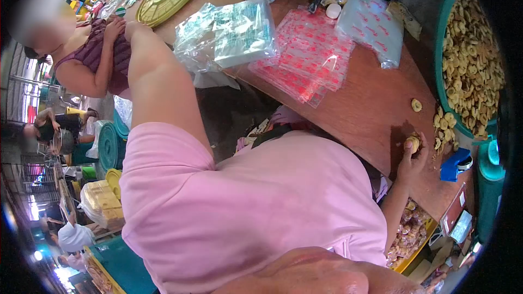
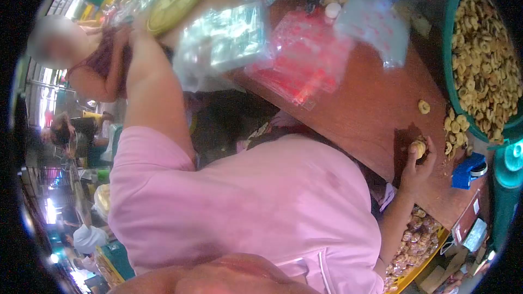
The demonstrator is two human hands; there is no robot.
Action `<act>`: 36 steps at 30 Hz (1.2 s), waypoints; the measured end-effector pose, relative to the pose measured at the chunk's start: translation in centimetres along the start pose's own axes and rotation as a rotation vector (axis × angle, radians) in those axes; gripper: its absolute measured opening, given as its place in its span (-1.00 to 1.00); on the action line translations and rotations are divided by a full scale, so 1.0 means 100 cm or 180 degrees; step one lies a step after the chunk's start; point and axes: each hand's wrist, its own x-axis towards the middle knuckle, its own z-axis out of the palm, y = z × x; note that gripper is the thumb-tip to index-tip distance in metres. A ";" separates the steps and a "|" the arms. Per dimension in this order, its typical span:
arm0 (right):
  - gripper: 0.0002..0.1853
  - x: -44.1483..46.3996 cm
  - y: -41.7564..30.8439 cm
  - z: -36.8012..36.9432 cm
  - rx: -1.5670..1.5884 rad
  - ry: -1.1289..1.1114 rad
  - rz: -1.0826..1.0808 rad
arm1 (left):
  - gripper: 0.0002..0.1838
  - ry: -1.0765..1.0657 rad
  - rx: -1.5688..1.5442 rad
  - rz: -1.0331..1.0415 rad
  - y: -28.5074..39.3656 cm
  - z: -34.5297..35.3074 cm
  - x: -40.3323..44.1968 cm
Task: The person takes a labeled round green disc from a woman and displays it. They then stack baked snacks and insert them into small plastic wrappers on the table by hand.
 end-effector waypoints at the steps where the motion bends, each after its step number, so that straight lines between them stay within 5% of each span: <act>1: -0.49 0.000 -0.001 0.000 -0.0031 0.0014 0.0001 | -0.55 0.0002 0.0038 -0.0006 0.000 -0.002 0.004; 16: -0.45 0.001 -0.014 0.001 -0.0124 0.0073 0.0082 | -0.48 -0.0001 0.0485 -0.0117 0.016 0.018 0.031; 20: -0.44 0.002 -0.015 0.001 -0.0164 0.0075 0.0089 | -0.49 0.0052 0.0540 0.0639 0.006 -0.021 -0.026; 26: -0.43 0.001 -0.005 0.000 -0.0142 0.0038 0.0150 | -0.54 -0.0331 0.0477 0.0669 0.003 -0.026 -0.030; 31: -0.46 0.001 -0.003 -0.001 -0.0444 0.0048 0.0021 | -0.59 -0.0456 -0.0924 -0.0577 0.008 0.029 0.023; 36: -0.46 0.001 -0.014 0.001 -0.0170 -0.0008 0.0186 | -0.62 -0.0057 -0.4120 -0.2281 0.012 0.043 0.029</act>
